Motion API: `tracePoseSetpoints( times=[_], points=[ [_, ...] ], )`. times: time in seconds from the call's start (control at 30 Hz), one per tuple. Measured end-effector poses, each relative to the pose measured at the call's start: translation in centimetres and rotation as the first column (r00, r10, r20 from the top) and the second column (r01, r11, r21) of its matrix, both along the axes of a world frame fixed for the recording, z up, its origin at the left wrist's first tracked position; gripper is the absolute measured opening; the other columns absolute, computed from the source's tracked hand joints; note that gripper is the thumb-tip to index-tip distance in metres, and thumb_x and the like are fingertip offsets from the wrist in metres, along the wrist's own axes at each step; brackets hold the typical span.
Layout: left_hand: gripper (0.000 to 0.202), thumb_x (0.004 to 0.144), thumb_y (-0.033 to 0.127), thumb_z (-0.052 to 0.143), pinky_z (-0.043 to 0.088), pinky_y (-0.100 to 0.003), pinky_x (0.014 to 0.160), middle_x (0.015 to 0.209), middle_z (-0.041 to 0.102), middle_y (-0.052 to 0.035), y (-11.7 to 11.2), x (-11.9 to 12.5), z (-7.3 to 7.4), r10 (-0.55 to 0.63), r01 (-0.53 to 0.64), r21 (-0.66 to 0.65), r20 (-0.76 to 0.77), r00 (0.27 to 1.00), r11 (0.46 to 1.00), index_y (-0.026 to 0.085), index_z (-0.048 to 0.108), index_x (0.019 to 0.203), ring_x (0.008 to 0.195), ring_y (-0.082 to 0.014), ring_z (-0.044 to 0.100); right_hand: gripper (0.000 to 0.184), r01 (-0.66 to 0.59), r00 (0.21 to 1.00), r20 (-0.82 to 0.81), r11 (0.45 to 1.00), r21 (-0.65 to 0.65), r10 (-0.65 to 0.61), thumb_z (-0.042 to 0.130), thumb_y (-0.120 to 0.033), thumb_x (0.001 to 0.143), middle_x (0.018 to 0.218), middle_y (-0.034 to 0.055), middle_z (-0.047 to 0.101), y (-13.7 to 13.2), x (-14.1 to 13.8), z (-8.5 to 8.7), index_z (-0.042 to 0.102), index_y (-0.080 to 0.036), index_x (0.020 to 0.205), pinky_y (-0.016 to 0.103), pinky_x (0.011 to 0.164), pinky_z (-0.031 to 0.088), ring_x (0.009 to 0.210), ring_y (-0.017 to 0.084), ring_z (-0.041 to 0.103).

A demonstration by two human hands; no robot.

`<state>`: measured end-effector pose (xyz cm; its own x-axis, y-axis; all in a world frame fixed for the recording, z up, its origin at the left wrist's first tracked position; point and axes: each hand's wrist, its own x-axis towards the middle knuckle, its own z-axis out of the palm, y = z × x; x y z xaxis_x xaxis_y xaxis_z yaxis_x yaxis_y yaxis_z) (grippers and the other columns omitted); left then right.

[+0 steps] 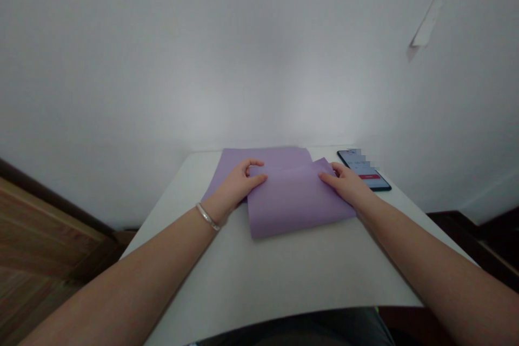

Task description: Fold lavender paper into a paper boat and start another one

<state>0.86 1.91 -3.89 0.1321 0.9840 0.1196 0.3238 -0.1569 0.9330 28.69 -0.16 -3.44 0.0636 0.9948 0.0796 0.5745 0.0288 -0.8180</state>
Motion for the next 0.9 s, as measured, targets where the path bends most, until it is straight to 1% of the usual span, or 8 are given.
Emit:
tracePoseSetpoints(
  times=[0.23,0.4,0.43,0.5,0.6,0.67,0.8,0.9],
  points=[
    [0.051,0.066,0.044,0.072,0.045,-0.028,0.060,0.071,0.054,0.0019,0.2,-0.2,0.0,-0.023,0.024,0.027,-0.049,0.999,0.999,0.020,0.063,0.110,0.062,-0.0149,0.056,0.030,-0.051,0.996,-0.068,0.995,0.088,0.057,0.056,-0.037,0.073,0.086,0.0065,0.067,0.4,0.2,-0.2,0.062,-0.020,0.096,0.032,0.060,0.048,0.071,0.021,0.062],
    [0.048,0.068,0.042,0.067,0.034,-0.023,0.049,0.062,0.044,0.0056,0.1,-0.1,0.1,-0.013,0.015,0.023,-0.116,0.993,1.000,0.019,0.061,0.110,0.053,-0.0118,0.046,0.021,0.053,0.997,0.051,0.999,0.012,-0.054,0.058,-0.033,0.071,0.075,0.0029,0.065,0.0,-0.1,0.1,0.058,-0.021,0.088,0.027,0.050,0.042,0.059,0.018,0.059],
    [0.047,0.068,0.041,0.066,0.032,-0.023,0.049,0.061,0.042,0.0060,0.1,-0.1,0.2,-0.009,0.014,0.029,-0.142,0.990,0.999,0.019,0.061,0.109,0.052,-0.0115,0.044,0.023,0.069,0.996,0.059,0.998,-0.004,-0.069,0.059,-0.030,0.071,0.077,0.0028,0.065,-0.1,-0.2,0.1,0.057,-0.021,0.091,0.027,0.049,0.042,0.059,0.018,0.059],
    [0.044,0.069,0.039,0.064,0.030,-0.023,0.050,0.060,0.040,0.0066,-0.1,0.0,0.6,0.001,0.011,0.056,-0.204,0.979,0.998,0.019,0.062,0.108,0.052,-0.0112,0.041,0.035,0.052,0.998,0.026,0.999,-0.006,-0.052,0.059,-0.025,0.070,0.093,0.0050,0.067,-0.2,-0.3,0.1,0.056,-0.021,0.104,0.026,0.052,0.044,0.064,0.017,0.062],
    [0.039,0.069,0.035,0.063,0.030,-0.023,0.053,0.059,0.039,0.0064,-0.6,0.3,1.2,0.023,0.006,0.093,-0.311,0.950,0.996,0.019,0.065,0.105,0.054,-0.0116,0.039,0.053,-0.019,1.000,0.006,0.997,0.071,0.018,0.058,-0.021,0.070,0.117,0.0073,0.062,-0.1,-0.2,0.1,0.052,-0.023,0.122,0.027,0.060,0.047,0.070,0.014,0.062],
    [0.036,0.071,0.033,0.062,0.030,-0.024,0.054,0.060,0.040,0.0059,-0.9,0.4,1.6,0.032,0.007,0.108,-0.361,0.932,0.994,0.019,0.065,0.104,0.056,-0.0120,0.039,0.050,-0.041,0.994,0.106,0.991,0.127,0.028,0.059,-0.023,0.071,0.108,0.0052,0.065,-0.1,-0.1,0.2,0.056,-0.023,0.122,0.028,0.063,0.046,0.066,0.013,0.058],
    [0.033,0.076,0.035,0.058,0.028,-0.023,0.052,0.058,0.037,0.0066,-1.1,0.5,1.4,0.007,0.037,0.127,-0.328,0.945,0.991,0.020,0.065,0.105,0.053,-0.0113,0.036,0.035,-0.040,0.957,0.289,0.985,0.169,-0.011,0.061,-0.034,0.075,0.072,-0.0008,0.062,-0.1,-0.1,0.5,0.069,-0.023,0.107,0.028,0.057,0.040,0.055,0.014,0.047],
    [0.031,0.077,0.036,0.056,0.028,-0.023,0.050,0.057,0.035,0.0070,-1.0,0.5,1.0,0.017,0.027,0.156,-0.275,0.961,0.987,0.020,0.065,0.103,0.051,-0.0107,0.034,0.034,-0.042,0.948,0.319,0.981,0.191,-0.021,0.061,-0.040,0.076,0.069,-0.0010,0.062,-0.1,-0.1,0.6,0.070,-0.023,0.105,0.029,0.054,0.040,0.054,0.015,0.048]
  ],
)
